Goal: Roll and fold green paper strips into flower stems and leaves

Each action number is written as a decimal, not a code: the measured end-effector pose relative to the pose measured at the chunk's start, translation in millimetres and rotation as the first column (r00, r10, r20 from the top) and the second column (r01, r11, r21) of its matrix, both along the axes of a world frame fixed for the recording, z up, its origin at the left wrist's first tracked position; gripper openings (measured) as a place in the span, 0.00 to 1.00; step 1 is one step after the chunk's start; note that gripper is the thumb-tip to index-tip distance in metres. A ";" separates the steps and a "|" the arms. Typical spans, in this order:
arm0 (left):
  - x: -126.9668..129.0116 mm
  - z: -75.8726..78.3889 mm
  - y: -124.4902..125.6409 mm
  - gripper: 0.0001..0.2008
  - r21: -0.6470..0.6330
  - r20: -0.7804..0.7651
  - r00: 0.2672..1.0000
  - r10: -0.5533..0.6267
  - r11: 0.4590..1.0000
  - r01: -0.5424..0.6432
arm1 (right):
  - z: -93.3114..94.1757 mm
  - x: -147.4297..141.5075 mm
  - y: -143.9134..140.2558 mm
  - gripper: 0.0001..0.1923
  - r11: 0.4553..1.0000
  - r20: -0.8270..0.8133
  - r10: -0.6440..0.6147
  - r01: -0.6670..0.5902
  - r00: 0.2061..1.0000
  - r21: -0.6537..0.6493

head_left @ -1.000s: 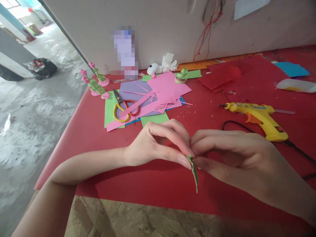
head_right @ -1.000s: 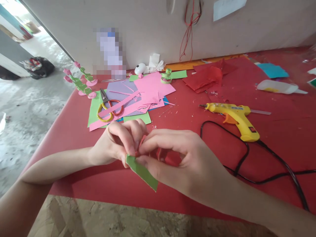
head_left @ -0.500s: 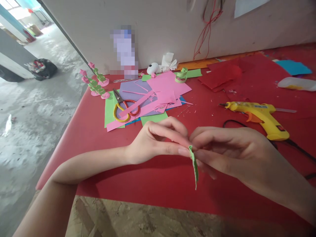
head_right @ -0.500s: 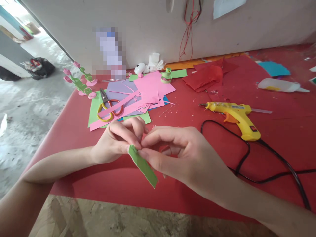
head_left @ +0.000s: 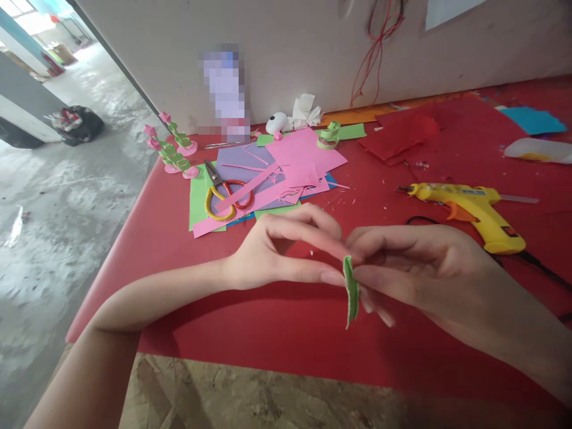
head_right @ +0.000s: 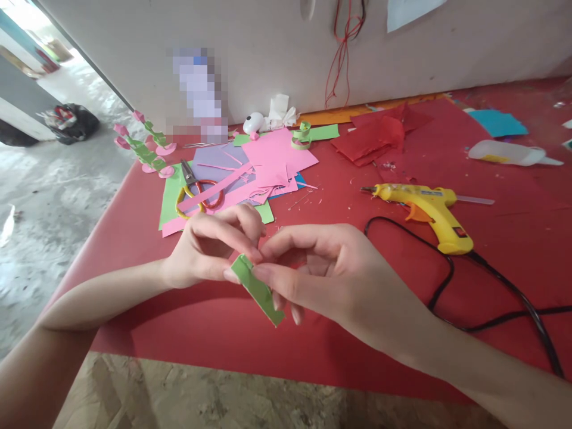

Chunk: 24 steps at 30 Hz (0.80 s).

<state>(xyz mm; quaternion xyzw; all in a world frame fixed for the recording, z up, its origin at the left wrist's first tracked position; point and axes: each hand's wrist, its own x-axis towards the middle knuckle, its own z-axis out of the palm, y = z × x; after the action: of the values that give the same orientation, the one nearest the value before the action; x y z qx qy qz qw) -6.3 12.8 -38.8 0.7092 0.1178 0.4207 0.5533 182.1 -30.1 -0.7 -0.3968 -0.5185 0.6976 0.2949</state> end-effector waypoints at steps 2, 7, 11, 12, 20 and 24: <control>1.1 0.2 -1.7 0.10 0.007 0.003 0.999 0.041 0.999 -0.041 | -0.8 0.5 -0.2 0.06 0.999 -0.018 -0.036 0.037 0.999 0.018; 6.9 1.5 -11.3 0.12 0.064 0.061 0.978 0.201 0.977 -0.205 | -1.8 1.3 -3.9 0.06 0.970 0.054 -0.207 0.198 0.977 0.141; 7.7 7.8 -16.5 0.10 0.088 -0.041 0.952 0.303 0.950 -0.299 | -2.5 -1.0 -4.9 0.05 0.942 0.080 -0.275 0.252 0.958 0.222; 7.2 10.2 -16.7 0.08 0.098 -0.081 0.945 0.318 0.946 -0.310 | -2.6 -1.8 -4.7 0.05 0.935 0.088 -0.288 0.260 0.954 0.239; 5.5 25.3 -13.6 0.02 0.196 -0.164 0.921 0.353 0.927 -0.320 | 2.1 -7.3 -4.6 0.04 0.877 0.148 -0.382 0.307 0.912 0.371; 4.7 27.9 -13.5 0.03 0.223 -0.195 0.905 0.378 0.916 -0.335 | 1.7 -9.0 -1.7 0.03 0.855 0.162 -0.399 0.302 0.903 0.420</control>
<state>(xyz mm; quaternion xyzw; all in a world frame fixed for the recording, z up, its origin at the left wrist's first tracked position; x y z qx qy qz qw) -1.6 -0.7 -11.0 0.7681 0.2709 0.4377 0.3809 173.1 -31.8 1.0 -0.5019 -0.5958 0.4618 0.4241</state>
